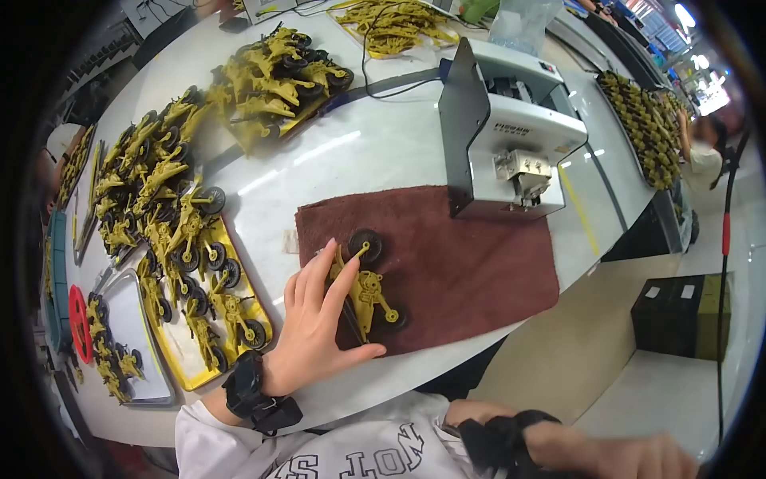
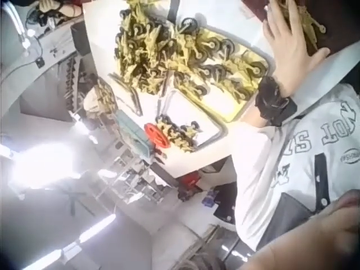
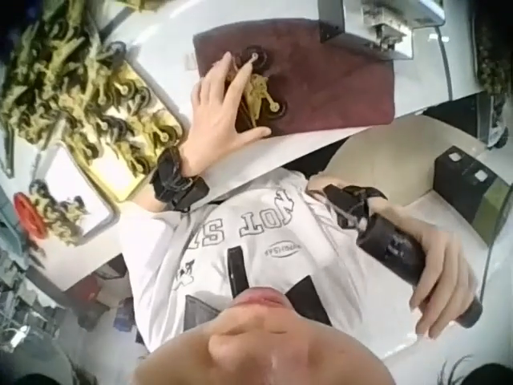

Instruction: Assembling yellow toy motorcycles on a production line using an electric screwdriver.

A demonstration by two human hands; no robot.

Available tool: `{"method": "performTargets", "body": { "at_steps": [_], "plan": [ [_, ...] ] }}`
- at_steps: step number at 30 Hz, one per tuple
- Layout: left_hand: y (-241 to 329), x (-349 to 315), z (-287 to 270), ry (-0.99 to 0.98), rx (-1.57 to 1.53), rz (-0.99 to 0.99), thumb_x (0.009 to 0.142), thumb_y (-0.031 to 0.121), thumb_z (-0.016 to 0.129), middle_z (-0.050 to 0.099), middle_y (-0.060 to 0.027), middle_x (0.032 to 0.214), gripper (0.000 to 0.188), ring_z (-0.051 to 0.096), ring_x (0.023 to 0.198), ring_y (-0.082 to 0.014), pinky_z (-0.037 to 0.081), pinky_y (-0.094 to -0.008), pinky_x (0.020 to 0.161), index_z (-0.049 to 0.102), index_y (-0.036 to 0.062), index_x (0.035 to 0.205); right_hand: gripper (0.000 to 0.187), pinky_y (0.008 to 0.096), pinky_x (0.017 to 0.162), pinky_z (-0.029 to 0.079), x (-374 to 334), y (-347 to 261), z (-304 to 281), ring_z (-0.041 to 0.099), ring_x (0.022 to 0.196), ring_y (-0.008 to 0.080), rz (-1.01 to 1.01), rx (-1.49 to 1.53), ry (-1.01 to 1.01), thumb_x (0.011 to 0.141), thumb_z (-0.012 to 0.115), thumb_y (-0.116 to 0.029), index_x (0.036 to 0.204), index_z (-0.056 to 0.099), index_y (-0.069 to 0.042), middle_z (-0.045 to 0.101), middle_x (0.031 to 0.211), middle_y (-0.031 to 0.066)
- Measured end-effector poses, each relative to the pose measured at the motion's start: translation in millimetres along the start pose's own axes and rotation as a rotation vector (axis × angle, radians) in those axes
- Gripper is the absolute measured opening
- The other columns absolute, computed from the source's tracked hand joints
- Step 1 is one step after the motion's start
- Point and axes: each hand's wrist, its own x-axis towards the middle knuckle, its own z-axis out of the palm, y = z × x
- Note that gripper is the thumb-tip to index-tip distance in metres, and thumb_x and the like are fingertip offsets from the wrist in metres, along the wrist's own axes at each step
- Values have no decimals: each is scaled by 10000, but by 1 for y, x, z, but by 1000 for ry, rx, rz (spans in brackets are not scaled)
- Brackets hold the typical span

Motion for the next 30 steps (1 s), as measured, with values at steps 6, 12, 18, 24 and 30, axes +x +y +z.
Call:
{"method": "performTargets", "body": {
  "at_steps": [6,12,18,24,30],
  "plan": [
    [-11,0,12,-15,32,69,642,317,788,212,-241,1487,904,246,1342,-415,194,-531,1063,354,52,1388,596,263,522,327,3,-46,-69,403,531,130,82,-1132,606,878,561,-471,1204,495,23,427,630,21],
    [-18,-1,18,39,53,101,653,334,740,228,-263,1477,869,268,1332,-411,184,-514,1061,370,23,1376,869,273,450,409,42,-6,-125,471,440,161,163,-1543,515,774,404,-799,1078,481,12,514,570,65],
    [-17,1,17,-24,63,77,685,368,724,209,-262,1491,865,217,1370,-412,136,-543,1079,361,25,1391,781,262,455,412,32,2,-151,483,453,158,229,-1637,486,821,430,-743,1041,467,5,499,588,67],
    [-21,-1,18,-27,39,22,707,412,719,227,-239,1495,864,221,1378,-397,117,-558,1083,355,49,1402,900,315,387,371,-19,12,-81,423,358,162,441,-1111,457,709,475,-820,1126,474,-23,481,528,44],
    [-23,0,15,-23,5,50,686,392,729,235,-224,1498,851,237,1380,-373,122,-547,1084,385,69,1394,914,358,533,465,-63,39,-44,545,513,213,635,-935,111,733,604,-714,1236,312,-8,589,696,107]
  ]
}}
